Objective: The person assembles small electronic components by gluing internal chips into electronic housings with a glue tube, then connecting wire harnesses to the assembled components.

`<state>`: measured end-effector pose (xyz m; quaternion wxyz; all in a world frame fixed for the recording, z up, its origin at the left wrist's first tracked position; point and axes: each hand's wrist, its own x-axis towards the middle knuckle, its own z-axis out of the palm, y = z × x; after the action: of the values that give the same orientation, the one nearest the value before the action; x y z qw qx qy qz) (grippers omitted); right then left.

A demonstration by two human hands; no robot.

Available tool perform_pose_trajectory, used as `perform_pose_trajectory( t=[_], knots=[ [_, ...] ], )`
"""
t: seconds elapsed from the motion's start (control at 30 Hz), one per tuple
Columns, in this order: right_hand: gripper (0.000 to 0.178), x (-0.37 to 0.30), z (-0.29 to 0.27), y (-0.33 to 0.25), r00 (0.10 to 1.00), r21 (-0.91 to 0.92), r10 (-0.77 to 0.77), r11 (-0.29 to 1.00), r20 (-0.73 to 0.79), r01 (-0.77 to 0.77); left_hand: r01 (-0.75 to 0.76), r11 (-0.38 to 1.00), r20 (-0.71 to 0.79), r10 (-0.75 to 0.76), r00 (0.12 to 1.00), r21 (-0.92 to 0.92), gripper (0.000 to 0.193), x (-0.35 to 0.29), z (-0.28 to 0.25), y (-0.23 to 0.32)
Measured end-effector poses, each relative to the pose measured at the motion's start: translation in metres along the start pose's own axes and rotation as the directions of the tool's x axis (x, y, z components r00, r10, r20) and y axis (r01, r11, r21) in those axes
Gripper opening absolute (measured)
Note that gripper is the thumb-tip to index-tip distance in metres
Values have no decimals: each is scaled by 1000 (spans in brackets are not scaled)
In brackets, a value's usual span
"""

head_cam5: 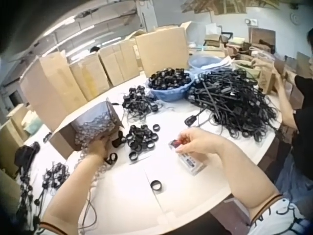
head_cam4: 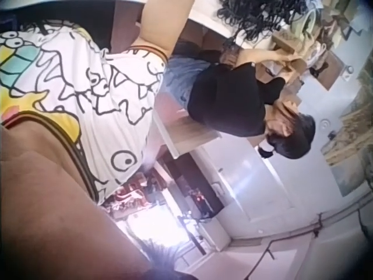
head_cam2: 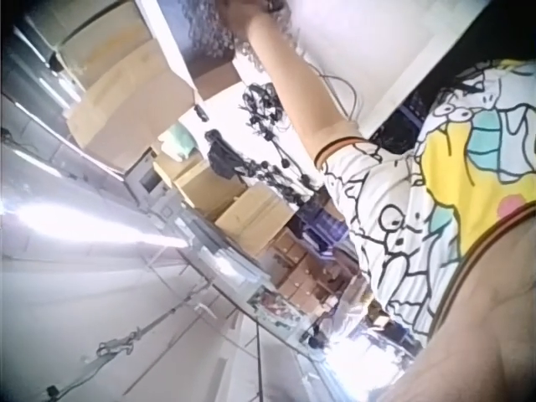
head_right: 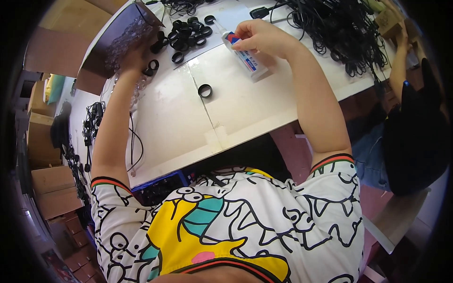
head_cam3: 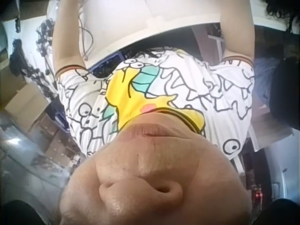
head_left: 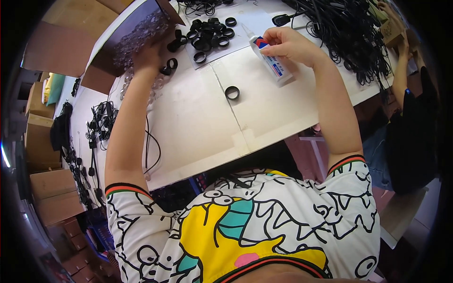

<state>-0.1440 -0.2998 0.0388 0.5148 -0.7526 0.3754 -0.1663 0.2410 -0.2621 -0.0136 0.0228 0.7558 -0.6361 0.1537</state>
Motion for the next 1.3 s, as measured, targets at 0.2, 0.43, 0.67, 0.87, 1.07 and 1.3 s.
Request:
perform_pose_trajectory(
  t=[0.2, 0.43, 0.67, 0.87, 1.07, 1.3],
  knots=[
    [15, -11, -9, 3, 993, -78, 72, 995, 92, -65, 43, 968, 41, -34, 999, -248, 46, -29, -42, -3],
    [15, -11, -11, 5, 966, -108, 238, 968, 105, -226, 88, 807, 384, 179, 906, -583, 33, -63, -92, 36],
    [15, -6, -14, 9, 981, -81, 190, 979, 47, -186, 28, 810, 176, 93, 980, -586, 27, -44, -76, 16],
    [17, -1, -19, 16, 975, -63, 219, 974, 31, -217, 129, 657, 246, 89, 965, -743, 27, -19, -81, 43],
    [17, 2, -22, 19, 975, -31, 221, 975, -1, -221, -97, 752, 74, 190, 979, -652, 38, -12, -86, 67],
    [18, -3, -16, 12, 976, -64, 217, 974, -29, -219, -167, 925, 260, 264, 929, -342, 34, -91, -119, 34]
  ],
)
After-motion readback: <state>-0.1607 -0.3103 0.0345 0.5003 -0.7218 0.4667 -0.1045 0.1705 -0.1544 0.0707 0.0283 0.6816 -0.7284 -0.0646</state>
